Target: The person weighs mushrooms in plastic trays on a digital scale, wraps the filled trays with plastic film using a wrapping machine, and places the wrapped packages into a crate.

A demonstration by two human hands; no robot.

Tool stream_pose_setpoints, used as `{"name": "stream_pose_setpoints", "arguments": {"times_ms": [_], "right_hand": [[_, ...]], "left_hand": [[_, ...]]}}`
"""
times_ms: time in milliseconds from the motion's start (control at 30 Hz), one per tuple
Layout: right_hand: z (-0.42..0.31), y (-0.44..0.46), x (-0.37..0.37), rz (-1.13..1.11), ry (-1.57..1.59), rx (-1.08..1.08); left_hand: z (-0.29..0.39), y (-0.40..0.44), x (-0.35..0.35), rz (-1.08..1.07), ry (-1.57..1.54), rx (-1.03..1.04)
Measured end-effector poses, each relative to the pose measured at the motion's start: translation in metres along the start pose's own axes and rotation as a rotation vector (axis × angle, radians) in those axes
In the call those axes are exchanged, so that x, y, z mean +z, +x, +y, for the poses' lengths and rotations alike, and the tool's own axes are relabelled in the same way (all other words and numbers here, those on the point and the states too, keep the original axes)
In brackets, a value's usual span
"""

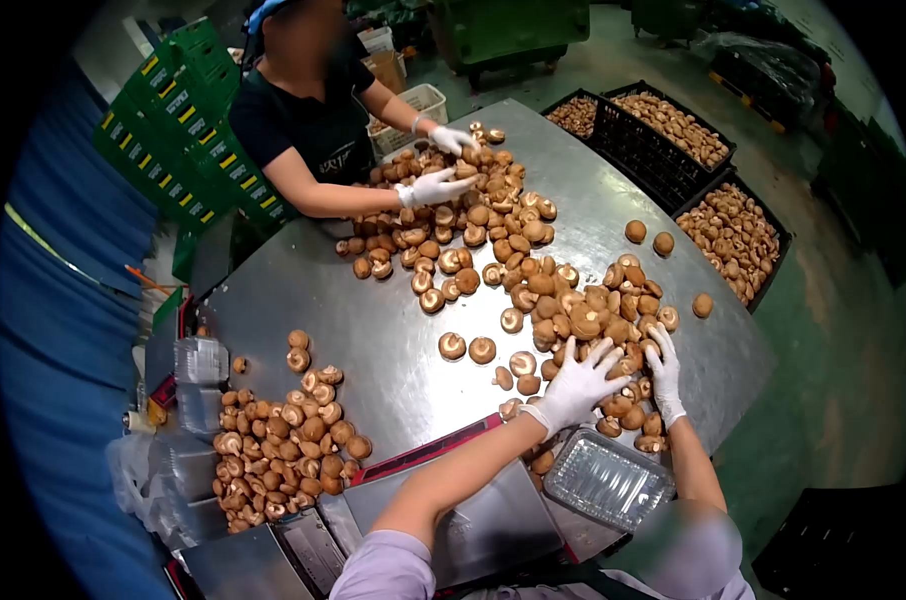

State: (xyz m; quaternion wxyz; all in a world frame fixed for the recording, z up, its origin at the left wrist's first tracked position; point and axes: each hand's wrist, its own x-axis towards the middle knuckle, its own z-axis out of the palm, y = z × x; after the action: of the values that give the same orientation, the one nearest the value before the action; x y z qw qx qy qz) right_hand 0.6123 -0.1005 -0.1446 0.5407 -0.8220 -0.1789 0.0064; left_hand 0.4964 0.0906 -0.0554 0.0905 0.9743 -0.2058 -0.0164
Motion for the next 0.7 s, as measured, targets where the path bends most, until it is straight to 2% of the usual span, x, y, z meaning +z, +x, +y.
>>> {"name": "stream_pose_setpoints", "arguments": {"times_ms": [100, 300, 367, 433, 500, 567, 633, 700], "right_hand": [[-0.004, 0.016, 0.018, -0.102, -0.002, -0.055], [-0.05, 0.067, 0.064, -0.289, 0.193, 0.033], [-0.061, 0.085, 0.079, -0.415, 0.134, 0.035], [-0.068, 0.097, 0.102, -0.397, 0.001, -0.03], [-0.072, 0.105, 0.122, -0.398, 0.108, 0.0], [-0.082, 0.11, 0.138, -0.427, 0.049, -0.108], [-0.095, 0.104, 0.165, -0.367, -0.05, -0.114], [-0.11, 0.098, 0.19, -0.422, -0.018, -0.175]], "left_hand": [[-0.019, -0.007, -0.002, 0.063, -0.04, -0.054], [-0.039, -0.014, -0.007, 0.015, -0.098, -0.13], [-0.044, -0.02, -0.008, 0.058, -0.125, -0.18], [-0.051, -0.027, -0.017, 0.024, -0.136, -0.219], [-0.061, -0.035, -0.013, 0.082, -0.104, -0.232], [-0.074, -0.043, -0.019, 0.072, -0.122, -0.348], [-0.1, -0.055, -0.012, 0.069, -0.083, -0.485], [-0.123, -0.072, -0.005, 0.068, -0.088, -0.51]]}}
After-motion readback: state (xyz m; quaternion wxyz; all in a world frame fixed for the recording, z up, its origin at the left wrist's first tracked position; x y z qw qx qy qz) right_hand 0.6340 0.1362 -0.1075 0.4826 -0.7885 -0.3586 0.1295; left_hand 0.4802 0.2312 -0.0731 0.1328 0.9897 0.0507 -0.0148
